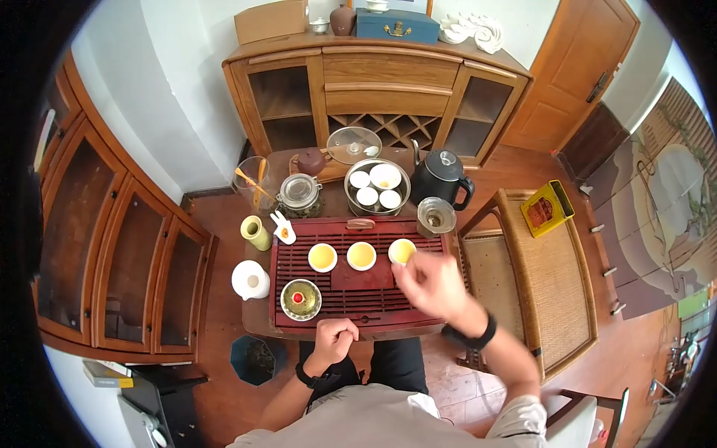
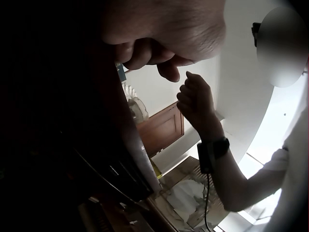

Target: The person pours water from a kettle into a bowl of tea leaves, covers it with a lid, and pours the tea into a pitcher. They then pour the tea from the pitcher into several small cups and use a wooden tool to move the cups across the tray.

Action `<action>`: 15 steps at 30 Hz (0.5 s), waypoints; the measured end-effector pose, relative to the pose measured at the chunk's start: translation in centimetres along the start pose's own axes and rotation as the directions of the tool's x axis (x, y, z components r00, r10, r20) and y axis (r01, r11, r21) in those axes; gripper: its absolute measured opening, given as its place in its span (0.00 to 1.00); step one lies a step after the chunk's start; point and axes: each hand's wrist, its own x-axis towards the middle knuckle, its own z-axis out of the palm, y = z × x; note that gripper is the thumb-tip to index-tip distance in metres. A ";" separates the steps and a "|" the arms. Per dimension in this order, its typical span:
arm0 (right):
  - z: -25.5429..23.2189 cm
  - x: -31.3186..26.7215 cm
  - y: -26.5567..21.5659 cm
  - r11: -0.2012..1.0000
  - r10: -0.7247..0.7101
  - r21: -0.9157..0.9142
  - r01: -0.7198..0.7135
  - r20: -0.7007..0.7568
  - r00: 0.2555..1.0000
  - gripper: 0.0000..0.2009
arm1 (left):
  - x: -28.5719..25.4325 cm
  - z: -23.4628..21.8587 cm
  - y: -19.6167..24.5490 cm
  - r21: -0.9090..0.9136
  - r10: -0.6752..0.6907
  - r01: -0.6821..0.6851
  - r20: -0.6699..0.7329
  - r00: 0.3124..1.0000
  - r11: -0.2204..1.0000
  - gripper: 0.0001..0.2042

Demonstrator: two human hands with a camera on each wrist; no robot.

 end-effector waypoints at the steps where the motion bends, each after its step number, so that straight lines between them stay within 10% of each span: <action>1: -1.2 2.7 -0.5 0.999 -0.031 -0.040 0.032 0.041 0.999 0.18 | 0.0 -0.1 -0.1 -0.006 0.004 -0.004 0.002 1.000 1.000 0.07; 7: -2.9 21.5 5.2 0.897 -0.028 -0.429 0.111 0.194 0.981 0.17 | 0.0 -0.4 0.1 -0.010 -0.013 0.013 0.033 0.999 1.000 0.07; 12: -1.6 34.3 10.0 0.688 0.506 -0.686 -0.236 0.221 0.833 0.19 | 0.1 -0.7 0.3 -0.027 -0.034 0.035 0.042 0.999 0.999 0.08; 15: 0.7 37.3 12.5 0.665 0.422 -0.738 -0.115 0.244 0.873 0.19 | -0.1 -0.9 0.0 -0.041 -0.048 0.051 0.065 0.997 0.998 0.07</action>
